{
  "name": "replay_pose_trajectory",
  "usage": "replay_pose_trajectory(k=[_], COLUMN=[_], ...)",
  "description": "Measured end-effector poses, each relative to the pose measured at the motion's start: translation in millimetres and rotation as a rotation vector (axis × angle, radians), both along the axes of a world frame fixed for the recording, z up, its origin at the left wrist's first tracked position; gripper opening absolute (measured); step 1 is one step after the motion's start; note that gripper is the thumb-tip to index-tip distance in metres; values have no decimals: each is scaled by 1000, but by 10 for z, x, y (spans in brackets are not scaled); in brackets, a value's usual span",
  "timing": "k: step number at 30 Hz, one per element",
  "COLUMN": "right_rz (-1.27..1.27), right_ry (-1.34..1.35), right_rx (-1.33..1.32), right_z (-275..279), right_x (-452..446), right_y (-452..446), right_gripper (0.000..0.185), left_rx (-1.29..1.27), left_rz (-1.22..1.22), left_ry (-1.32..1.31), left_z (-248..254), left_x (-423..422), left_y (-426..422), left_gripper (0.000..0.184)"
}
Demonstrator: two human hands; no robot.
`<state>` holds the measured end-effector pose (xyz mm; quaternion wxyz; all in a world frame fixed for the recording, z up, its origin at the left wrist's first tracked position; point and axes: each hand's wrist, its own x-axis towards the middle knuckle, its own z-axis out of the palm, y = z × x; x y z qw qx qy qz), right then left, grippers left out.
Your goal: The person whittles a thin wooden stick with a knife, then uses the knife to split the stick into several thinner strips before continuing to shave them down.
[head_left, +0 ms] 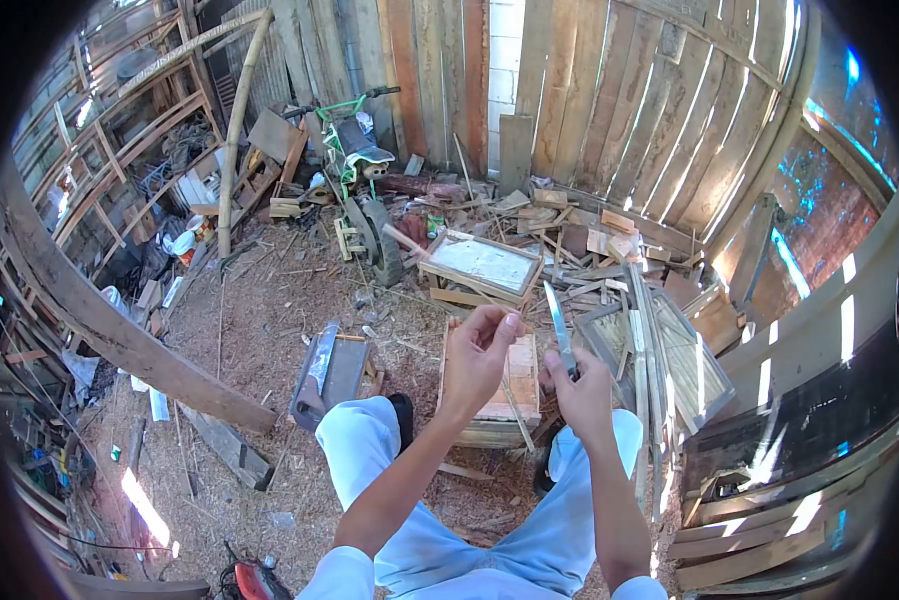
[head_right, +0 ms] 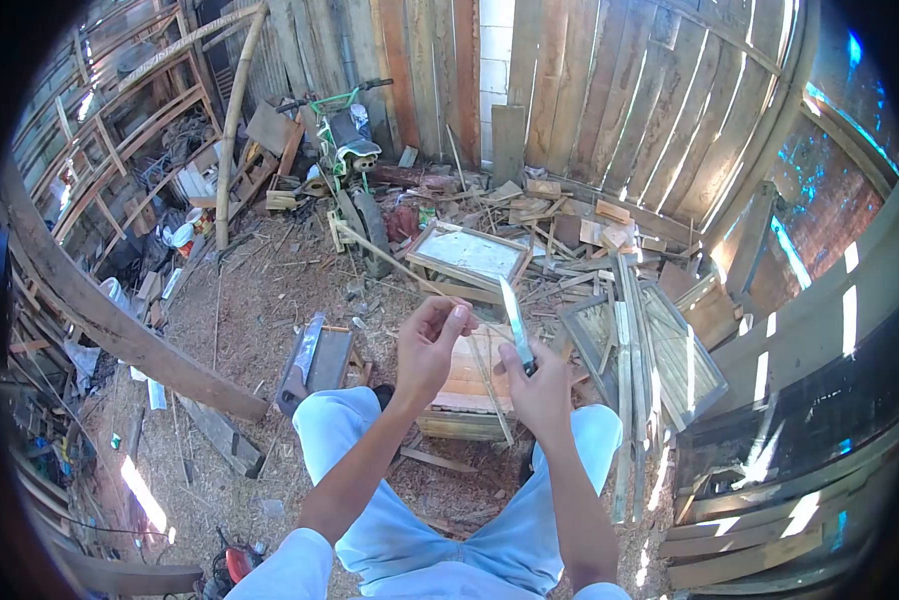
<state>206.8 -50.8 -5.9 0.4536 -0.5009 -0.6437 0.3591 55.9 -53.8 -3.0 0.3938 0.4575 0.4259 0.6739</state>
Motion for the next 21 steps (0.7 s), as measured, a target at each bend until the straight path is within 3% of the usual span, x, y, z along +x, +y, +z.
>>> replay_pose_trajectory(k=[3,6,11,13,15,17,19,21], right_rz=[-59,-47,24,37,57,44,66,84], right_ry=[-143,-204,-217,-223,48,-1,26,78], right_rx=[125,50,138,159,130,66,120,154], right_z=[49,187,395,344,426,485,548,593], right_x=[31,107,240,280,270,339,372,335], right_y=[92,123,172,242,230,309,338,340], right_gripper=[23,20,17,16,15,14,13,13], left_rx=[74,114,179,154,131,-145,-137,-145], left_rz=[3,132,272,215,154,55,-37,-208], left_ry=[-2,68,-124,-140,-163,186,257,566], left_z=[-32,94,284,332,329,284,267,257], left_x=[-17,-246,-727,-841,-967,-1066,-965,-833], left_y=[-58,-196,-472,-580,-703,-842,-902,-948], left_gripper=[13,12,10,8,6,6,9,13])
